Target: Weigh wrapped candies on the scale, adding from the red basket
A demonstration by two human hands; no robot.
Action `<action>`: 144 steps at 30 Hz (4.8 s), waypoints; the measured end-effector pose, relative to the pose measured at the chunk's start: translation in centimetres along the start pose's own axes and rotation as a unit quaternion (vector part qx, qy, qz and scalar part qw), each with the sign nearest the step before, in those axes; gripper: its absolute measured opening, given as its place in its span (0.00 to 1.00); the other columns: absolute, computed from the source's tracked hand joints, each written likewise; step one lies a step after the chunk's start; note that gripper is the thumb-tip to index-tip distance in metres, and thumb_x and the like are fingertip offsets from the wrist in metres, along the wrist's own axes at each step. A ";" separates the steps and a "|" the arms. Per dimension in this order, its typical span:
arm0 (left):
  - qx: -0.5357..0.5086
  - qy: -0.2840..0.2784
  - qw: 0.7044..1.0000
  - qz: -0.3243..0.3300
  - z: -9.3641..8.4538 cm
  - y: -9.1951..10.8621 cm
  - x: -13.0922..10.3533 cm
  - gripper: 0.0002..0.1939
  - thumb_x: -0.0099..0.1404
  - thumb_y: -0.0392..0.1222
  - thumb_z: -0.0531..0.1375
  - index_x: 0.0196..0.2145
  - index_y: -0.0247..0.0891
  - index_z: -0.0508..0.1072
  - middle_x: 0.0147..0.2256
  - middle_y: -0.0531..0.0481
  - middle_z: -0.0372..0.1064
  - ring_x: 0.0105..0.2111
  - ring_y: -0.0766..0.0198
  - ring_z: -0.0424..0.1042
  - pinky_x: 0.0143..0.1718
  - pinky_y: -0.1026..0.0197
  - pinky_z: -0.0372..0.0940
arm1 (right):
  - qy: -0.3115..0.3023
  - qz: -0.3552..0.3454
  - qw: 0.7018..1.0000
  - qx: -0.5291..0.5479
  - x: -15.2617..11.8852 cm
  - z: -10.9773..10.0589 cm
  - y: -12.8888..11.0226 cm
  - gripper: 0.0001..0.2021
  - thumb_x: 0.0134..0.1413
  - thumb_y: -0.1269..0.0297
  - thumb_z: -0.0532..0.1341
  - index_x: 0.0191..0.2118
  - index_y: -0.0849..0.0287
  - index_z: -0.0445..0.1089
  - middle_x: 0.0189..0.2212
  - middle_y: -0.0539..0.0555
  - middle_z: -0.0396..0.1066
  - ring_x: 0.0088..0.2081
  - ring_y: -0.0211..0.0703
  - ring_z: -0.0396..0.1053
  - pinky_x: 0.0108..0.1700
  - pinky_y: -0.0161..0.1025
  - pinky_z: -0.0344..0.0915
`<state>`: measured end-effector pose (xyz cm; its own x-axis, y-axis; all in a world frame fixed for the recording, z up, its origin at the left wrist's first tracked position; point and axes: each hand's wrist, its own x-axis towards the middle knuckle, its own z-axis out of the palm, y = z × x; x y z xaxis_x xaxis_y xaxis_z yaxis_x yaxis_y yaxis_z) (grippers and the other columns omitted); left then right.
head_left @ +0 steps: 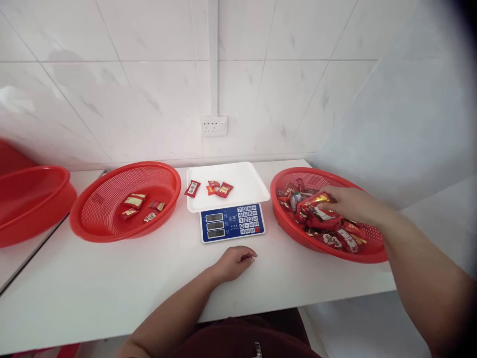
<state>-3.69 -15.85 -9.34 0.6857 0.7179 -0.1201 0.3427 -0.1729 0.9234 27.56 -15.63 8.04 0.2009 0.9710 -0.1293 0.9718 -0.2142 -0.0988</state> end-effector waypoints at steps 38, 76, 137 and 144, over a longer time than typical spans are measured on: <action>0.010 0.011 0.999 0.029 0.0 -0.4 0.0 0.13 0.59 0.40 0.55 0.39 0.45 0.77 0.37 0.49 0.75 0.35 0.58 0.73 0.41 0.57 0.68 | 0.039 -0.380 0.920 0.085 7.4 6.8 -23.8 0.21 0.62 0.50 0.47 0.44 0.53 0.73 0.61 0.54 0.59 0.66 0.61 0.39 0.60 0.72 0.33; 0.041 0.070 0.997 0.011 0.4 0.0 0.5 0.14 0.55 0.35 0.53 0.37 0.37 0.74 0.37 0.48 0.75 0.38 0.61 0.72 0.42 0.61 0.65 | -0.012 -0.130 0.904 0.407 -6.2 19.7 -12.6 0.12 0.47 0.49 0.51 0.21 0.46 0.63 0.22 0.43 0.71 0.28 0.46 0.70 0.34 0.43 0.66; 0.040 0.054 0.997 0.039 0.3 -0.5 0.1 0.12 0.60 0.39 0.54 0.39 0.43 0.76 0.41 0.48 0.75 0.38 0.57 0.74 0.40 0.56 0.69 | 0.106 -0.307 0.881 0.343 2.5 6.8 -16.3 0.13 0.58 0.68 0.53 0.45 0.55 0.71 0.52 0.57 0.68 0.54 0.46 0.65 0.52 0.47 0.67; 0.053 0.051 0.996 0.055 0.5 -0.7 0.5 0.09 0.59 0.37 0.55 0.33 0.45 0.75 0.35 0.46 0.76 0.34 0.58 0.73 0.37 0.57 0.67 | -0.071 -0.235 0.862 0.443 -4.6 13.7 -13.6 0.10 0.57 0.58 0.53 0.36 0.50 0.71 0.32 0.51 0.75 0.34 0.48 0.72 0.40 0.48 0.71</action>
<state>-3.28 -15.69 -10.21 0.6565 0.7540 0.0219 0.3385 -0.3205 0.8847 11.78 -18.61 -3.52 -0.2681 0.9632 0.0175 0.4534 0.1422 -0.8799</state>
